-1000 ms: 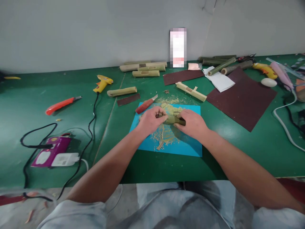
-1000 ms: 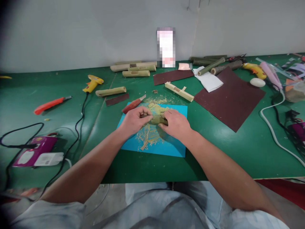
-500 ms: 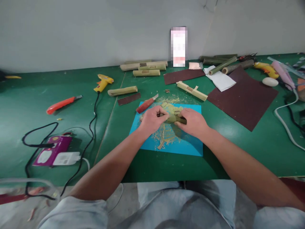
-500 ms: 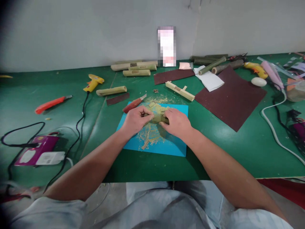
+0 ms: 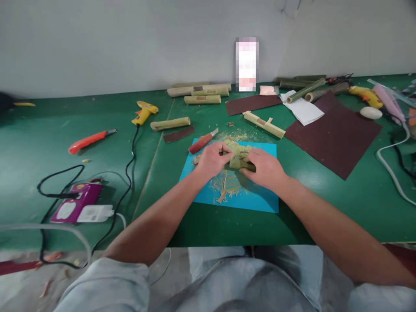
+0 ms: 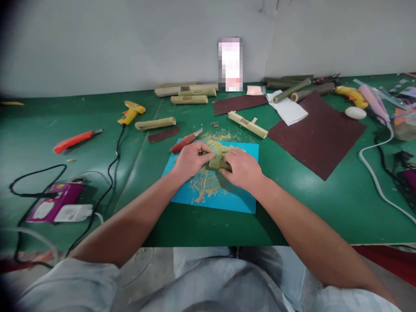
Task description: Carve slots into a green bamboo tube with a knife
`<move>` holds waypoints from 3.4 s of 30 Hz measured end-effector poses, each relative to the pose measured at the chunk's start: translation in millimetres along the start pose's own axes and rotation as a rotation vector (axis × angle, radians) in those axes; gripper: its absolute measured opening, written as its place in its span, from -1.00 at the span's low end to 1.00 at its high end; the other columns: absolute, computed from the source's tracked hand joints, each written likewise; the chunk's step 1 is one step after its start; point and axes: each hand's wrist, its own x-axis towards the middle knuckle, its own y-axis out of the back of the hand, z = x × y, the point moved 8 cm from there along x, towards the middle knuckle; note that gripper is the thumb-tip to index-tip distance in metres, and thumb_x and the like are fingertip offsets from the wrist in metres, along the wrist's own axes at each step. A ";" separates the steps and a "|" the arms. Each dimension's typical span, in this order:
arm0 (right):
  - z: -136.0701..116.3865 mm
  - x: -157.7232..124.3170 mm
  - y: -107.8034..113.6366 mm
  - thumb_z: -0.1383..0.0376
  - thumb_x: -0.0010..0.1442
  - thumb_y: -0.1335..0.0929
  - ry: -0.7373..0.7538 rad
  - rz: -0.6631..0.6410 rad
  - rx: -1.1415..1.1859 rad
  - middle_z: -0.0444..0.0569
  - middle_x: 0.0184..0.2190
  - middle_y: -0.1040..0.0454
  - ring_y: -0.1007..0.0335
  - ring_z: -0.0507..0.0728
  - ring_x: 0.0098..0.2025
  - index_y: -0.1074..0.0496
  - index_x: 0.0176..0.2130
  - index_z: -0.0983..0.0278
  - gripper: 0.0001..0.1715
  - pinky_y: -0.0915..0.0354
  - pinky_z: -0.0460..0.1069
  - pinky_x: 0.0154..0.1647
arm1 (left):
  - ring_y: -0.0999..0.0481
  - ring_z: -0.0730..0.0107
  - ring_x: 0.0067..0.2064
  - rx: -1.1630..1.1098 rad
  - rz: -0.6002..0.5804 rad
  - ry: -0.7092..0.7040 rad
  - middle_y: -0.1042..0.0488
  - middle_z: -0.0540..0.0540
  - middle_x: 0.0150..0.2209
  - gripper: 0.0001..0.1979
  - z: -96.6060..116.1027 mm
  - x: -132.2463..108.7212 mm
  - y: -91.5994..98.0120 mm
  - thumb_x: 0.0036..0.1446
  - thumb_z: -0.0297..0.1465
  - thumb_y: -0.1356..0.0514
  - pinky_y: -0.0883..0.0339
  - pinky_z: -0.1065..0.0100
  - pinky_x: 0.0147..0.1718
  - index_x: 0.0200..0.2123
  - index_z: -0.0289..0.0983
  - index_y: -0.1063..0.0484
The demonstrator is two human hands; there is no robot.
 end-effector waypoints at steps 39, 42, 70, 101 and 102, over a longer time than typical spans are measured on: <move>0.1 1.1 1.0 0.22 0.16 -0.43 -0.038 -0.043 -0.001 0.00 -0.26 -0.47 -0.33 0.17 -0.18 -0.37 -0.30 0.23 -0.82 -0.15 0.03 -0.27 | -0.34 0.50 -0.47 0.051 -0.039 -0.008 -0.45 0.02 -0.49 -0.89 8.5 -9.4 0.6 0.06 -0.39 -0.33 -0.18 0.39 -0.48 -0.45 -0.27 -0.48; 3.4 1.3 1.0 0.19 0.17 -0.43 -0.076 -0.041 -0.004 -0.01 -0.28 -0.46 -0.33 0.17 -0.19 -0.38 -0.29 0.23 -0.81 -0.15 0.03 -0.28 | -0.33 0.50 -0.47 0.059 -0.061 -0.012 -0.44 0.03 -0.50 -0.90 8.0 -12.1 -0.9 0.05 -0.41 -0.33 -0.17 0.39 -0.49 -0.45 -0.27 -0.49; -5.4 -11.9 17.8 0.08 0.15 -0.44 -0.029 -0.004 -0.081 0.09 -0.17 -0.52 -0.40 0.30 -0.08 -0.45 -0.15 0.24 -0.65 -0.28 0.15 -0.11 | -0.40 0.45 -0.40 0.239 0.143 -0.211 -0.53 -0.04 -0.36 -0.86 27.3 -27.2 15.0 0.24 -0.36 -0.20 -0.28 0.38 -0.37 -0.20 -0.25 -0.54; 1.9 -14.8 10.3 0.20 0.14 -0.38 -0.198 -0.014 -0.120 0.02 -0.23 -0.50 -0.39 0.22 -0.16 -0.33 -0.21 0.21 -0.78 -0.19 0.06 -0.26 | -0.51 0.45 -0.30 0.260 0.226 -0.422 -0.59 -0.07 -0.23 -0.80 45.3 -36.9 16.9 0.27 -0.45 -0.15 -0.40 0.39 -0.28 -0.08 -0.26 -0.51; 2.6 -14.2 9.9 0.20 0.15 -0.37 -0.217 -0.011 -0.138 0.03 -0.23 -0.50 -0.39 0.22 -0.17 -0.33 -0.22 0.21 -0.80 -0.19 0.06 -0.27 | -0.52 0.44 -0.28 0.257 0.213 -0.448 -0.60 -0.08 -0.21 -0.80 47.4 -37.1 15.8 0.28 -0.46 -0.13 -0.40 0.38 -0.26 -0.10 -0.26 -0.53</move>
